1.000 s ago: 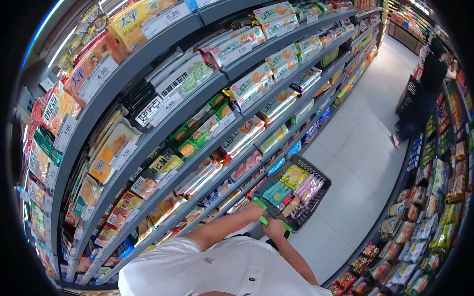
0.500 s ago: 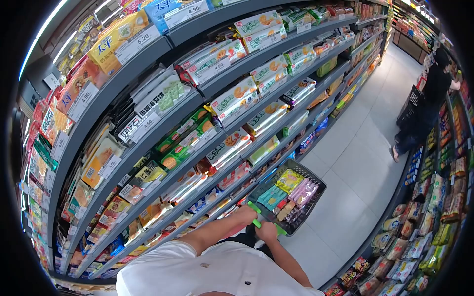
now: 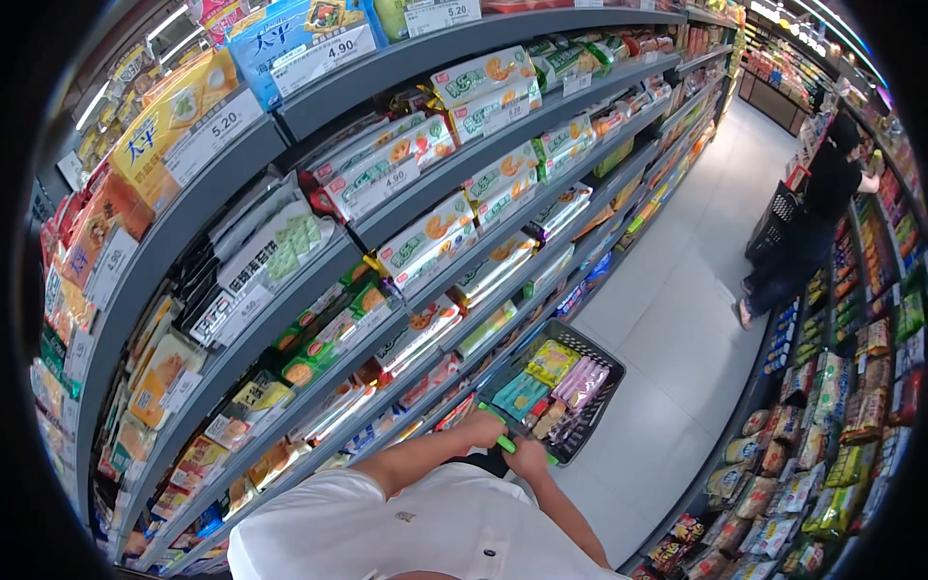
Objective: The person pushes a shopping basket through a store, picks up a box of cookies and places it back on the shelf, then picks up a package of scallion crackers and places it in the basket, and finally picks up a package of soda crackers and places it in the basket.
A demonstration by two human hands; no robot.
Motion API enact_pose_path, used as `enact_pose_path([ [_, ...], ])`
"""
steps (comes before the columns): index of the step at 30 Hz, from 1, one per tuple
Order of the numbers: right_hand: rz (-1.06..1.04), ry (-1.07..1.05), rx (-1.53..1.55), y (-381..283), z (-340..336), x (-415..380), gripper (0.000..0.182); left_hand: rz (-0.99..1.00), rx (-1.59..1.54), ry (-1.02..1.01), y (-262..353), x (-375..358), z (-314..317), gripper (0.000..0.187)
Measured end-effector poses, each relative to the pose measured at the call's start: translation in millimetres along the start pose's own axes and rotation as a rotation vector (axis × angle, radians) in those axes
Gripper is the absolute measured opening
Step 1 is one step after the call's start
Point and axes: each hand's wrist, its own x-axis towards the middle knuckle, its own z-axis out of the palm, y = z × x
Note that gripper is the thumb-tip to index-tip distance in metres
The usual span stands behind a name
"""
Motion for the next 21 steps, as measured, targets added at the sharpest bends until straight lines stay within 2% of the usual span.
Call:
enact_pose_path([
  [8, 0.032, -0.04, -0.013, 17.3, -36.0, 41.5, 0.033, 0.098, -0.021, 0.027, -10.8, 50.4, -21.1, 0.024],
  [10, 0.015, -0.033, -0.039, 25.6, -39.4, 49.6, 0.033, 0.1, -0.054, 0.032, -9.7, 60.8, -28.0, 0.017],
  [17, 0.067, -0.042, -0.059, 36.3, -50.6, 71.4, 0.035, 0.096, -0.062, 0.02, -12.7, 80.8, -55.5, 0.015],
  [20, 0.057, -0.044, -0.014, 42.7, -55.6, 78.2, 0.035, 0.096, -0.093, 0.041, -14.6, 93.9, -55.0, 0.022],
  [21, 0.047, -0.033, -0.006, 45.1, -54.9, 80.1, 0.034, 0.094, -0.068, -0.009, -15.1, 97.0, -56.9, 0.019],
])
